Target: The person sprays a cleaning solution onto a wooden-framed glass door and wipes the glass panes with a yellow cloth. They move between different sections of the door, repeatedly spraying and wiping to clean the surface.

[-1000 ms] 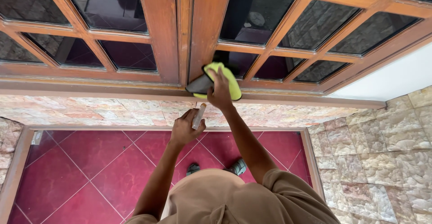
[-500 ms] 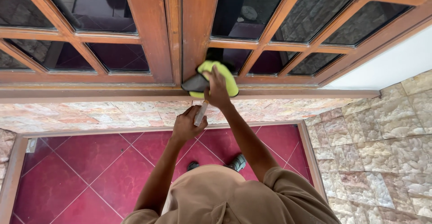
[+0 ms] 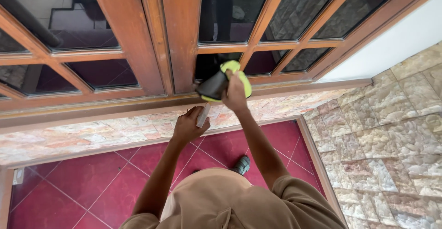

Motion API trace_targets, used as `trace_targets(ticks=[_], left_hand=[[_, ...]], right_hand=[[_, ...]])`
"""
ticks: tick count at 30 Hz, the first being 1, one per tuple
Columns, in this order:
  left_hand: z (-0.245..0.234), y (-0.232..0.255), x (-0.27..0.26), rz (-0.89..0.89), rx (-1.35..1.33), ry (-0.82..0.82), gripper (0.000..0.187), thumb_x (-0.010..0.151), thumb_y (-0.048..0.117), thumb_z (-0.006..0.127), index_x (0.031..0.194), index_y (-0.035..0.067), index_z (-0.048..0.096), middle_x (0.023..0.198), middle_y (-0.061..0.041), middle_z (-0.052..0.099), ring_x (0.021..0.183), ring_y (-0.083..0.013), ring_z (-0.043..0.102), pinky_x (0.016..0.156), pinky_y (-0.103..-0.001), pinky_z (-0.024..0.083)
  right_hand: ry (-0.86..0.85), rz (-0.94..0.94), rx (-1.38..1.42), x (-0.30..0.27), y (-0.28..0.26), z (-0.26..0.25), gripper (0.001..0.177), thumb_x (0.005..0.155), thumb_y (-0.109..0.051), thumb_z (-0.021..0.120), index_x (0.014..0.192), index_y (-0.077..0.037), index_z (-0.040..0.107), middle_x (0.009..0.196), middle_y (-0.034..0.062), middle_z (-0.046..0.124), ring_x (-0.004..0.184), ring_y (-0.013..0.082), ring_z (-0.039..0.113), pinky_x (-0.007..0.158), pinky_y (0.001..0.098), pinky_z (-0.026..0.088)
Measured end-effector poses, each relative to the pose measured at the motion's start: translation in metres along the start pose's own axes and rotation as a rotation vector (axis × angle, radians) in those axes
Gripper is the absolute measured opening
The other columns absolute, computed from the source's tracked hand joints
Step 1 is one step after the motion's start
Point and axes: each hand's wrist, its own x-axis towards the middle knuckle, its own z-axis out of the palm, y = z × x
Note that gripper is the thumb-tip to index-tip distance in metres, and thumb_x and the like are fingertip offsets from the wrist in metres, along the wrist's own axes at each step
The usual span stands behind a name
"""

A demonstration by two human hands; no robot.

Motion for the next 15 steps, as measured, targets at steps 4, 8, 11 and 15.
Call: trace_targets(ticks=[4,8,11,15], left_hand=[[0.012,0.004,0.006,0.051,-0.009,0.003,0.037,0.083,0.040,0.071,0.113,0.019,0.066,0.085,-0.009,0.069,0.073,-0.0390,0.073,0.063,-0.054,0.060],[0.015,0.005,0.008,0.067,-0.054,-0.050,0.036,0.083,0.042,0.071,0.112,0.021,0.065,0.085,-0.007,0.068,0.073,-0.0380,0.073,0.064,-0.053,0.060],[0.018,0.007,0.009,0.069,-0.063,-0.047,0.037,0.083,0.041,0.072,0.112,0.021,0.065,0.085,-0.007,0.068,0.073,-0.0377,0.073,0.064,-0.052,0.060],[0.019,0.001,0.001,0.038,-0.040,-0.045,0.037,0.083,0.043,0.072,0.113,0.023,0.065,0.087,-0.005,0.068,0.074,-0.0367,0.073,0.064,-0.052,0.061]], right_hand=[[-0.051,0.093,0.051,-0.023,-0.030,-0.011,0.083,0.068,-0.006,0.067,0.148,-0.010,0.045,0.135,0.0274,0.056,0.132,0.0466,0.051,0.110,0.0508,0.041],[0.023,0.089,0.200,0.009,-0.056,-0.044,0.080,0.070,0.000,0.065,0.148,-0.006,0.045,0.133,0.0259,0.055,0.130,0.0471,0.051,0.113,0.0517,0.038],[0.122,0.090,0.270,0.041,-0.078,-0.072,0.075,0.076,0.001,0.061,0.148,-0.009,0.043,0.139,0.0220,0.052,0.134,0.0441,0.049,0.116,0.0499,0.036],[0.066,0.022,0.225,0.027,-0.070,-0.038,0.080,0.072,0.002,0.067,0.148,-0.005,0.044,0.138,0.0244,0.051,0.135,0.0460,0.046,0.118,0.0523,0.032]])
